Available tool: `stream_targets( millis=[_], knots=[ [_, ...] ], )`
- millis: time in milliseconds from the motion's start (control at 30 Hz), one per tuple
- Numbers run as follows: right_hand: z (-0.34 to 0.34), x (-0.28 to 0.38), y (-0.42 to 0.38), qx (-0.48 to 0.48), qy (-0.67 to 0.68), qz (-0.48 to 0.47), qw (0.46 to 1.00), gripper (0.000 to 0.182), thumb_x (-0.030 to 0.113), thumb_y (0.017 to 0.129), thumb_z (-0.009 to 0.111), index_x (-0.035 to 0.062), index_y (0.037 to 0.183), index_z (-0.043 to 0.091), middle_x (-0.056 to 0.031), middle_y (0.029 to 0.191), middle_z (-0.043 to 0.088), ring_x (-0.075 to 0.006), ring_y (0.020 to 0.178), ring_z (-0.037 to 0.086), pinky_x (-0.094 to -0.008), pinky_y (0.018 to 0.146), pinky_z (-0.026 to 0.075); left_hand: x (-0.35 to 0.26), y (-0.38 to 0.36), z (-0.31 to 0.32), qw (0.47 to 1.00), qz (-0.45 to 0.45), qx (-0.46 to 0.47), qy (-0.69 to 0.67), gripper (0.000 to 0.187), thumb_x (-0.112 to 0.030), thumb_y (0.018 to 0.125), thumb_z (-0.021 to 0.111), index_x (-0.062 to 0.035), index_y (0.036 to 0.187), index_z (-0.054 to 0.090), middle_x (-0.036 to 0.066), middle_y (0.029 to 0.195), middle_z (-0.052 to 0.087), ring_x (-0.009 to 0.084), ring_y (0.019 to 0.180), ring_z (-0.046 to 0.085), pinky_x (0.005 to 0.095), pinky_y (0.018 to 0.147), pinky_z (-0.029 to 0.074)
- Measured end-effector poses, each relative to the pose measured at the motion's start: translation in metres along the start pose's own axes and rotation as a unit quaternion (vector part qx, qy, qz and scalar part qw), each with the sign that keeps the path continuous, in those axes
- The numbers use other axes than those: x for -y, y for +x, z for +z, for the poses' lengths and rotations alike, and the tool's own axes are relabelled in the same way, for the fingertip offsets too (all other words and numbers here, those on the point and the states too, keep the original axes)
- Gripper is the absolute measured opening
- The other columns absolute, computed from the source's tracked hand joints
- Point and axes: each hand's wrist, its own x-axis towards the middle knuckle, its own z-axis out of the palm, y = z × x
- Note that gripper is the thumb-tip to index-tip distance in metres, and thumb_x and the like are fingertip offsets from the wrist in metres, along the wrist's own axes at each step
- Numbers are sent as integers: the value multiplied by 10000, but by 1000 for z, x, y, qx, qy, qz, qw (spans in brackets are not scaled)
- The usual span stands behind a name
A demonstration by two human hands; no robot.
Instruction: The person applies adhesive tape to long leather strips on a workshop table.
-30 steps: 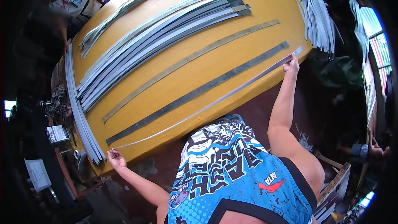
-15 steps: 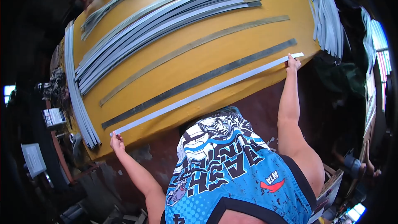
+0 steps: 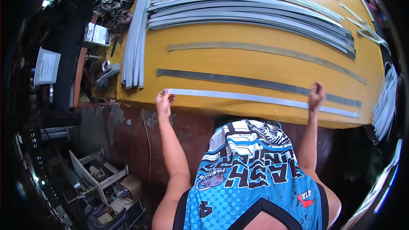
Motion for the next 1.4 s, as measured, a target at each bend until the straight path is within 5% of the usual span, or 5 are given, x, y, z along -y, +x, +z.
stream_targets(
  millis=[200, 467, 700, 1033, 1400],
  knots=[
    [174, 237, -117, 445, 130, -211, 860, 195, 77, 760, 764, 53, 921, 656, -108, 1041, 652, -316, 1001, 619, -399, 870, 499, 1, 9, -20, 991, -75, 114, 7, 153, -85, 940, 620, -60, 1072, 547, 114, 946, 688, 227, 833, 716, 302, 686, 586],
    [264, 329, -177, 596, 83, -179, 779, 243, 81, 808, 693, 34, 1022, 587, -165, 974, 640, -382, 909, 632, -445, 777, 513, -32, 31, -18, 968, -85, 229, 63, 129, -112, 955, 607, -18, 1042, 597, 117, 919, 706, 202, 844, 716, 290, 742, 576],
    [262, 341, -173, 570, 101, -132, 805, 222, 51, 824, 659, 38, 1034, 587, -167, 959, 665, -372, 887, 652, -443, 749, 523, -36, 103, -9, 866, 301, -23, 399, 328, -140, 853, 730, -15, 1142, 636, 65, 832, 692, 169, 730, 654, 305, 697, 534],
    [257, 359, -180, 580, 148, -110, 793, 224, 20, 816, 663, 32, 1035, 618, -148, 960, 661, -326, 890, 672, -393, 781, 553, -42, 104, -22, 915, 190, 78, 346, 201, -40, 846, 703, 2, 1041, 700, 74, 867, 689, 145, 751, 655, 290, 707, 542],
    [279, 362, -188, 546, 109, -208, 804, 183, 80, 808, 705, 33, 982, 674, -115, 1070, 651, -329, 938, 650, -393, 810, 547, -41, 79, -29, 892, 287, 40, 348, 188, 18, 825, 681, 8, 1013, 688, 116, 923, 678, 215, 781, 682, 311, 706, 550]
  ],
)
